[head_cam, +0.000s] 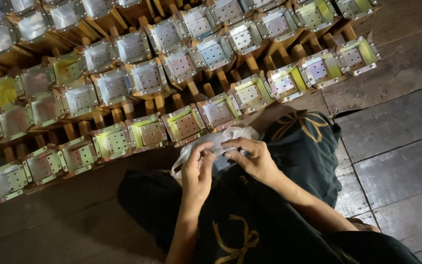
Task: Filling a grid of small containers with metal rings taken from a plastic bag
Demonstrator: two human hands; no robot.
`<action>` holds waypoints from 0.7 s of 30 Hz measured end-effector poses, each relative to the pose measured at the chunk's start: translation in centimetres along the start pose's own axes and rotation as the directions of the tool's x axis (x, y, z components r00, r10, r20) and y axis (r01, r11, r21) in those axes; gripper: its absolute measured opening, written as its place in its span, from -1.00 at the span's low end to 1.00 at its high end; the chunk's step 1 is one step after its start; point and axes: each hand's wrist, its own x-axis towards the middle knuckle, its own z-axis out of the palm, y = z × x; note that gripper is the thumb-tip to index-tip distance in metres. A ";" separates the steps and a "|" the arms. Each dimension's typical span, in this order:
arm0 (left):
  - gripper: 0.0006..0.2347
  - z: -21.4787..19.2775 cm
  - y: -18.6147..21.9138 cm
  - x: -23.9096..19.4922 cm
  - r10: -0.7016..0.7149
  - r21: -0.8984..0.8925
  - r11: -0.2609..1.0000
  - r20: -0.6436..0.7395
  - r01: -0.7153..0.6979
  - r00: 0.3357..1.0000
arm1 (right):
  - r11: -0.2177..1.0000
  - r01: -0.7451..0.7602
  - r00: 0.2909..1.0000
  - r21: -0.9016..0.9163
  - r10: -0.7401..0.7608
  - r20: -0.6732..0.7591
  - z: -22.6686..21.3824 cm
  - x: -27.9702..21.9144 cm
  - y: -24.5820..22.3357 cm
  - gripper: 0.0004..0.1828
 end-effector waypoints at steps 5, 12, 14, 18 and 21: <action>-0.80 0.3 1.3 0.2 0.317 0.276 0.915 -0.045 -0.293 0.947 | 0.998 0.054 0.998 0.013 -0.054 -0.027 -0.7 0.7 -0.8 -0.75; -0.79 -0.2 3.9 0.5 0.565 0.460 0.733 -0.001 -0.502 0.825 | 0.962 0.268 0.963 -0.056 -0.270 -0.025 -0.8 0.5 -1.6 -0.81; -0.82 0.0 3.2 0.5 0.590 0.480 0.709 -0.002 -0.517 0.807 | 0.954 0.288 0.957 -0.080 -0.290 -0.017 -0.7 0.6 -1.4 -0.82; -0.90 0.8 2.2 0.6 0.663 0.531 0.637 -0.007 -0.559 0.748 | 0.934 0.329 0.943 -0.138 -0.334 -0.010 -0.6 0.7 -1.5 -0.87; -0.92 0.6 3.4 0.7 0.661 0.525 0.644 -0.014 -0.557 0.751 | 0.933 0.330 0.942 -0.142 -0.335 -0.014 -0.4 1.0 -2.1 -0.87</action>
